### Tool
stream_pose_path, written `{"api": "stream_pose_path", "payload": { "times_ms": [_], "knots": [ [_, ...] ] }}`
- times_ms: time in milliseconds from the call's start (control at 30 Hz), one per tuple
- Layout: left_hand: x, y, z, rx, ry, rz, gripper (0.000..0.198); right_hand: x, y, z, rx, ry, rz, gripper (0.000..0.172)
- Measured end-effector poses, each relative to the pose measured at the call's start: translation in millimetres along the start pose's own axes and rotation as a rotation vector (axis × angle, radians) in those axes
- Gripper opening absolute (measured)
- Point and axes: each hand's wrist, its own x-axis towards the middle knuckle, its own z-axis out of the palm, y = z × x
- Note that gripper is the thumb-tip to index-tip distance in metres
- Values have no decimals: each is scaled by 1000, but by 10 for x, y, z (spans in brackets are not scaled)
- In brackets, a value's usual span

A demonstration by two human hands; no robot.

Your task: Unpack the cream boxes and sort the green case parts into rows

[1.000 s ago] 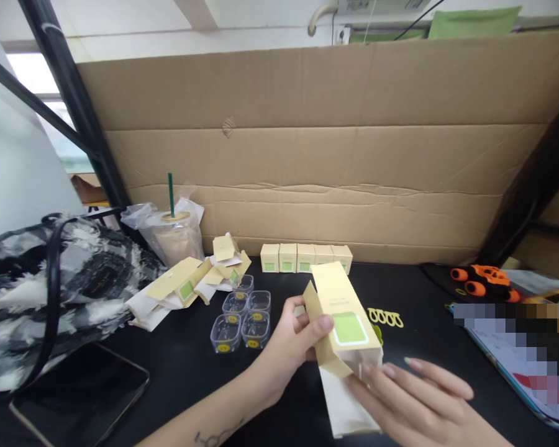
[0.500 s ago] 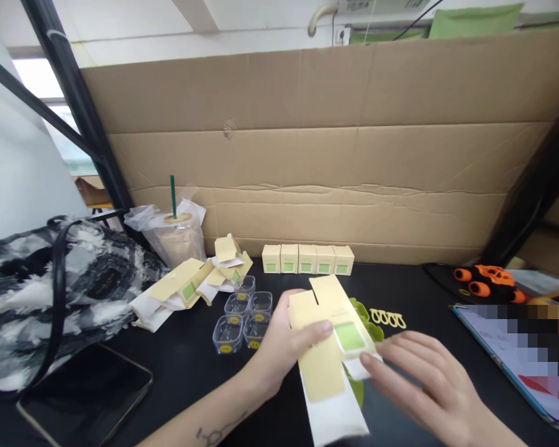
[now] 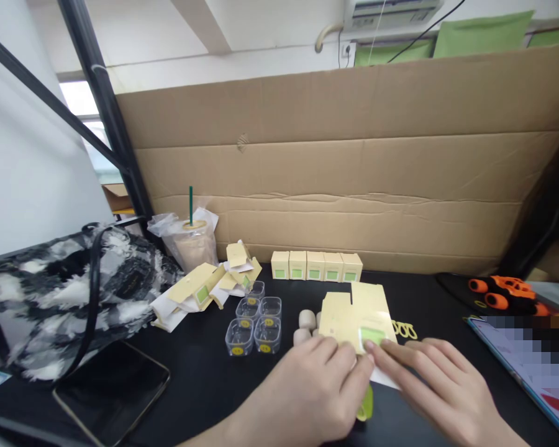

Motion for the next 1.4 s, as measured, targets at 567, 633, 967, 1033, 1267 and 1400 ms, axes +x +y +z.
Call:
{"api": "stream_pose_path", "payload": {
  "times_ms": [567,633,967,1033,1267,1400],
  "knots": [
    [-1674,-1515,-731,678,-94,-467,34,77,-54,-75,103,158,41,24],
    [-1711,-1611,-638,702,-147,-441,34,92,-48,-77,95,156,32,23],
    [-1515,-1466,-312,758,-286,-435,51,166,-62,-61,146,172,32,20],
    [-1454,-1397,-273,783,-336,-463,51,172,-67,-59,157,159,21,20],
    [-1409,-1303,-176,703,-302,-598,57,158,-66,-41,172,108,-3,23],
    [-1351,-1405,-160,594,-324,-584,46,148,-68,-62,185,41,-19,26]
  ]
}}
